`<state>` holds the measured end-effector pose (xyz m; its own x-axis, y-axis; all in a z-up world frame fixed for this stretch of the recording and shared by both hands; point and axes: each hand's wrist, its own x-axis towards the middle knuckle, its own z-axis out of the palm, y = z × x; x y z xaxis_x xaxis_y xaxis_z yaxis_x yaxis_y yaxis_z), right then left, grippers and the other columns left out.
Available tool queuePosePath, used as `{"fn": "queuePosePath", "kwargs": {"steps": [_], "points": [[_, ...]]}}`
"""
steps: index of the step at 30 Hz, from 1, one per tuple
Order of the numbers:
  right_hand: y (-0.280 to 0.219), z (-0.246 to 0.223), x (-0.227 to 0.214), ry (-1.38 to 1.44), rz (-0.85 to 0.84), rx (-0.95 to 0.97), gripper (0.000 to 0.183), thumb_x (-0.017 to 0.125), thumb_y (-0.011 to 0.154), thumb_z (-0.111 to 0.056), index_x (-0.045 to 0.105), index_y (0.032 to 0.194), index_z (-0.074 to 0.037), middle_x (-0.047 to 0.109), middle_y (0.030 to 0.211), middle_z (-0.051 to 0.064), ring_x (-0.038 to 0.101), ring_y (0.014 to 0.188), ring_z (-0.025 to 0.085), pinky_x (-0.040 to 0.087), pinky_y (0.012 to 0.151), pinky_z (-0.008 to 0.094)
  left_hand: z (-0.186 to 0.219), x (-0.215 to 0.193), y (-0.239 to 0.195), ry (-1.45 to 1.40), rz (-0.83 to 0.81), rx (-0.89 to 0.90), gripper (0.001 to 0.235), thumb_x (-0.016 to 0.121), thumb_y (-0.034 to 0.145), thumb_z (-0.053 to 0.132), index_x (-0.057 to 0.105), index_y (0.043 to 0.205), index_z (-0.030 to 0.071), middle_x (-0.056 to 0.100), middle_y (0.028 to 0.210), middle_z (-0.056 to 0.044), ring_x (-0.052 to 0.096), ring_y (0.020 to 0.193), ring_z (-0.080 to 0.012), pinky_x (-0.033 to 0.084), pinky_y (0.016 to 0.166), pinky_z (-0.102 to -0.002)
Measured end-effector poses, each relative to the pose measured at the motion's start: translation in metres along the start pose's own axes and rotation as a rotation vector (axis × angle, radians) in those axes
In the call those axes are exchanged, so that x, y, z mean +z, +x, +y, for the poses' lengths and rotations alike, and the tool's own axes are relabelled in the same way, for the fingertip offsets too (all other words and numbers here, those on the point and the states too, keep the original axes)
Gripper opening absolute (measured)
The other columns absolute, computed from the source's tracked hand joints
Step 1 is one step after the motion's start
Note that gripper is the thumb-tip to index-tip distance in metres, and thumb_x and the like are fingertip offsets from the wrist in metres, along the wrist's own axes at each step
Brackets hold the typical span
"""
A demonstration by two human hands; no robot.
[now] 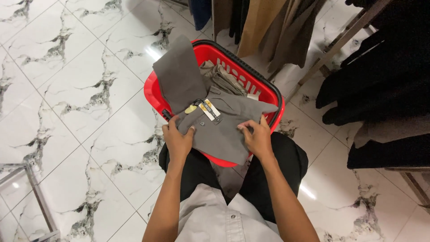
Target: Picking up trousers from a shopping basket and hanging them onto a clothing rack.
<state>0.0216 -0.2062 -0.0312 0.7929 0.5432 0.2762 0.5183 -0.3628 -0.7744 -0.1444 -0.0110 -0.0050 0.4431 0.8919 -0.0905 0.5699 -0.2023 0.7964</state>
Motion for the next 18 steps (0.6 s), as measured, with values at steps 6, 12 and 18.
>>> {"fn": "queuePosePath", "kwargs": {"steps": [6,12,18], "points": [[-0.001,0.013,0.006,0.109,0.26,0.081,0.018,0.061,0.101,-0.011,0.071,0.086,-0.008,0.065,0.118,0.02,0.067,0.087,0.043,0.052,0.079,0.048,-0.02,0.023,-0.006,0.099,0.274,0.335,0.032,0.079,0.088,0.006,0.064,0.116,0.0,0.044,0.108,-0.016,0.06,0.089,-0.0373,0.056,0.066,-0.044],[0.008,0.047,-0.059,0.085,0.691,0.564,0.024,0.052,0.106,-0.016,0.067,0.087,-0.012,0.064,0.082,0.012,0.062,0.074,0.028,0.049,0.074,0.042,-0.025,0.034,-0.003,0.207,0.454,0.652,0.018,0.076,0.092,0.004,0.068,0.108,0.005,0.044,0.106,-0.011,0.055,0.063,-0.0228,0.052,0.052,-0.032],[-0.001,0.03,-0.125,0.157,0.415,0.751,0.078,0.07,0.093,0.0,0.036,0.158,-0.028,0.044,0.147,0.031,0.066,0.102,0.043,0.057,0.073,0.049,-0.027,0.032,-0.002,0.267,0.489,0.769,0.012,0.072,0.096,0.004,0.07,0.108,0.007,0.045,0.108,-0.012,0.05,0.054,-0.0196,0.05,0.049,-0.03]]}}
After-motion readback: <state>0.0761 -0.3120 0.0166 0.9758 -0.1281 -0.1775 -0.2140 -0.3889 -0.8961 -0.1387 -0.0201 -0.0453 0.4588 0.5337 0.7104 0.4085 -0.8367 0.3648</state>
